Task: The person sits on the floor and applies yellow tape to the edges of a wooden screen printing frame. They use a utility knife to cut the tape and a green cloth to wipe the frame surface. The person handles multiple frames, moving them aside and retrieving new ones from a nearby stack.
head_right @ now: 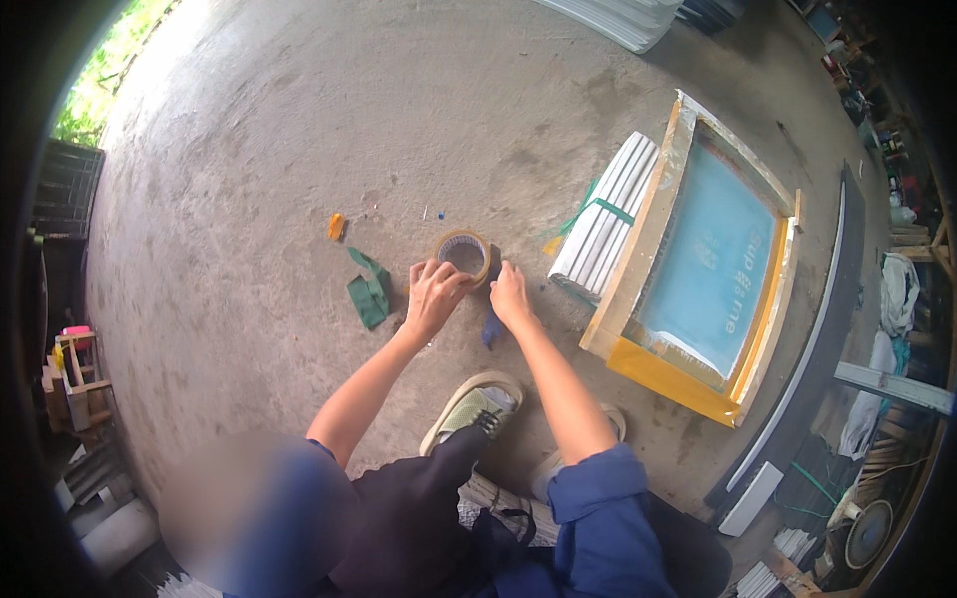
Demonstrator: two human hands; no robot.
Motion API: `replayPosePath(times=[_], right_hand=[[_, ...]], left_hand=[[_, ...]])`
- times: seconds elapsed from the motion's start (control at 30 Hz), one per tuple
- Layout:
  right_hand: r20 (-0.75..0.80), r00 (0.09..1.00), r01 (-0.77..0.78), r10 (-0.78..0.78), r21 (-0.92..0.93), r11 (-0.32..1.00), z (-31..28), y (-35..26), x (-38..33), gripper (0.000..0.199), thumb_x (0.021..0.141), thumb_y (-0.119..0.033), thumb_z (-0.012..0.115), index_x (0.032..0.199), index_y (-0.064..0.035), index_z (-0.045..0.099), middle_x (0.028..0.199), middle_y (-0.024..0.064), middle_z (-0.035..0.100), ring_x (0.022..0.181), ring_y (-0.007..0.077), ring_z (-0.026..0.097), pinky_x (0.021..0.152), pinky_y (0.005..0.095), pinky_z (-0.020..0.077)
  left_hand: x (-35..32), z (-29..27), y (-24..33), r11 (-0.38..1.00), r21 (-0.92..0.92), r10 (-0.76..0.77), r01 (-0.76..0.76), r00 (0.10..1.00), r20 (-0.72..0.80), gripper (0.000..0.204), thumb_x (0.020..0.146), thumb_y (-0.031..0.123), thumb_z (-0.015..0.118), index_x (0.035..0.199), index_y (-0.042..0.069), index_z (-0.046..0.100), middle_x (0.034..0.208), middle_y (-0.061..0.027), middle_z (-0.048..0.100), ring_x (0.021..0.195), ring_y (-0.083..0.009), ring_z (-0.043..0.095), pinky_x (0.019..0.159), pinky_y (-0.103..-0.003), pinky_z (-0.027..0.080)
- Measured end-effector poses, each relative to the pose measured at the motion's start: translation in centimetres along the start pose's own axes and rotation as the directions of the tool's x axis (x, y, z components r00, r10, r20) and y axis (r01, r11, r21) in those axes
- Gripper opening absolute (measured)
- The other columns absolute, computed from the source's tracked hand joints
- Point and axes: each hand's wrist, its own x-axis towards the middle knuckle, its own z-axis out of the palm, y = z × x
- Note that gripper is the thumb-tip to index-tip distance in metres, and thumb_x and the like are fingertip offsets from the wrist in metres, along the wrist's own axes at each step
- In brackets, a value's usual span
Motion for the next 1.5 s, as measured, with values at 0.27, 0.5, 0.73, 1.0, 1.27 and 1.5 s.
replayPosePath(times=[0.27,0.5,0.73,1.0,1.27,1.5], right_hand=[[0.311,0.932,0.121,-0.187,0.22,0.968,-16.9,-3.4,-5.3,0.031,0.085,-0.013,0.057,0.114,-0.0012,0.056,0.106,0.0169,0.058,0.088,0.026,0.062,0.082,0.034,0.048],[-0.11,0.988,-0.102,0.109,0.068,0.992,-37.1,7.2,-13.8,0.024,0.088,-0.01,0.053,0.11,-0.0012,0.058,0.093,0.0132,0.065,0.076,0.016,0.063,0.073,0.0291,0.0501],[-0.264,0.924,-0.186,0.276,0.32,0.929,-39.9,17.0,-24.5,0.023,0.089,-0.006,0.048,0.109,-0.0011,0.058,0.087,0.0089,0.065,0.074,0.0124,0.062,0.067,0.0253,0.0491],[-0.209,0.913,-0.232,0.35,0.439,0.868,-36.0,22.8,-27.3,0.022,0.091,-0.009,0.049,0.109,-0.0004,0.057,0.088,0.0068,0.063,0.075,0.0113,0.061,0.068,0.0235,0.0486],[-0.36,0.915,-0.099,0.181,0.235,0.967,-34.6,23.4,-24.7,0.02,0.081,-0.004,0.06,0.1,0.0001,0.061,0.093,0.012,0.061,0.087,0.022,0.06,0.079,0.0317,0.048],[-0.299,0.952,-0.047,0.067,0.072,0.996,-34.2,24.9,-23.4,0.017,0.077,-0.004,0.063,0.094,-0.0022,0.064,0.095,0.0099,0.058,0.096,0.0268,0.051,0.086,0.0365,0.0425]], left_hand=[[3.6,-3.5,3.0,0.98,-0.187,0.044,-0.073,0.986,-0.158,0.018,0.072,0.017,0.071,0.088,0.015,0.063,0.083,-0.0007,0.054,0.085,-0.0198,0.052,0.075,-0.034,0.037],[9.9,-5.7,14.8,0.793,-0.487,0.477,-0.365,0.87,0.125,0.016,0.078,0.015,0.066,0.092,0.009,0.067,0.09,-0.0073,0.058,0.094,-0.0243,0.051,0.085,-0.037,0.045],[11.5,-2.5,19.4,0.814,-0.255,0.573,-0.522,0.647,0.503,0.019,0.082,0.022,0.06,0.096,0.012,0.067,0.099,-0.0088,0.058,0.105,-0.0266,0.049,0.091,-0.038,0.043],[12.0,-1.8,21.2,0.845,-0.191,0.499,-0.5,0.605,0.621,0.018,0.083,0.027,0.061,0.091,0.013,0.068,0.095,-0.0081,0.057,0.101,-0.0241,0.051,0.088,-0.036,0.045],[12.4,-2.0,21.9,0.854,-0.231,0.495,-0.467,0.592,0.636,0.018,0.079,0.024,0.066,0.087,0.007,0.065,0.092,-0.0085,0.058,0.085,-0.0238,0.058,0.077,-0.036,0.048],[12.0,-3.6,23.8,0.872,-0.234,0.463,-0.43,0.566,0.682,0.017,0.082,0.023,0.06,0.086,0.006,0.059,0.086,-0.0091,0.06,0.085,-0.0273,0.059,0.075,-0.039,0.048]])
